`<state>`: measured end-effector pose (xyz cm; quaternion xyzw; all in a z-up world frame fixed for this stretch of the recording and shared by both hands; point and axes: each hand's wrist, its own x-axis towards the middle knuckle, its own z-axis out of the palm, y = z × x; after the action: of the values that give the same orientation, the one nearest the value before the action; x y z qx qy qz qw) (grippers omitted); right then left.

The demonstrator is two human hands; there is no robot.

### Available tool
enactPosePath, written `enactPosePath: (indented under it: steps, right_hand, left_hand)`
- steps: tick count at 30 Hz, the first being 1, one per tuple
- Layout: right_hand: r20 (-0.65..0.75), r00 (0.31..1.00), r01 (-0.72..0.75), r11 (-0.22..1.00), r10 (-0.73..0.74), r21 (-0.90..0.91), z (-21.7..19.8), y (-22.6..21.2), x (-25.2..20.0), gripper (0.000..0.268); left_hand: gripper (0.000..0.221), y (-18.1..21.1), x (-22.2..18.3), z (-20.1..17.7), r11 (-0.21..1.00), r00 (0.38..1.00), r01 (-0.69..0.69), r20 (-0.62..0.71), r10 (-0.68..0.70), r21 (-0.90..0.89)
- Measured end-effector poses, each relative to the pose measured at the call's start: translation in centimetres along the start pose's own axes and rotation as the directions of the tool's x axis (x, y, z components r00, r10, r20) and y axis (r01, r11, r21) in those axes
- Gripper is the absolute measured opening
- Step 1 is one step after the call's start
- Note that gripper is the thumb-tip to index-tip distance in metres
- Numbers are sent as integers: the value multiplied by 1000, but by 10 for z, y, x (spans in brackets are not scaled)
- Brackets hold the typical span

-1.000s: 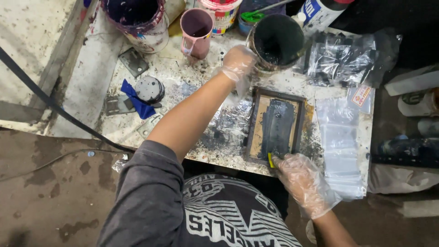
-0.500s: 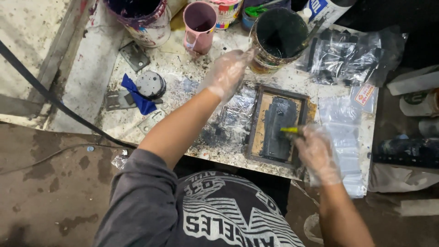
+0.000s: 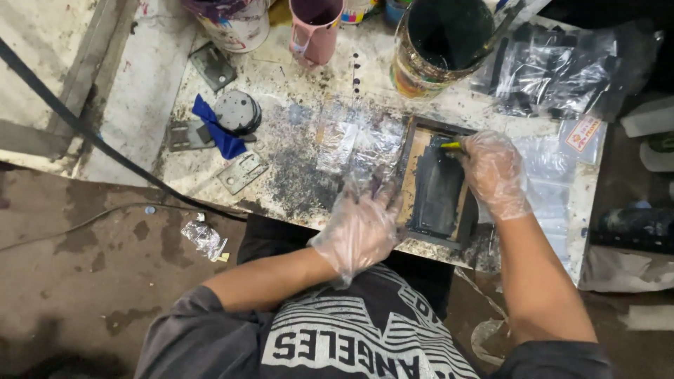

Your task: Mixing black ink in a container and applying it to a printing plate using a small tool.

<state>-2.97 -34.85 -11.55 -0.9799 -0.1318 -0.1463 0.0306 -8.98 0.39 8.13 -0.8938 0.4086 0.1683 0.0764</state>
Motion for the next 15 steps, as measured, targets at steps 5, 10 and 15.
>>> enactPosePath:
  steps: [5, 10, 15]
  right_hand:
    - [-58, 998, 30, 999, -28, 22, 0, -3, 6, 20]
    - [-71, 995, 69, 998, -68, 10, -33, -19, 16, 15]
    - [-79, 993, 97, 995, -93, 39, -17, -19, 4, 16]
  left_hand:
    - [61, -4, 12, 4, 978, 989, -99, 86, 116, -182]
    - [58, -5, 19, 12, 987, 988, -127, 77, 134, -94]
    - [54, -9, 24, 18, 988, 986, -154, 65, 153, 15]
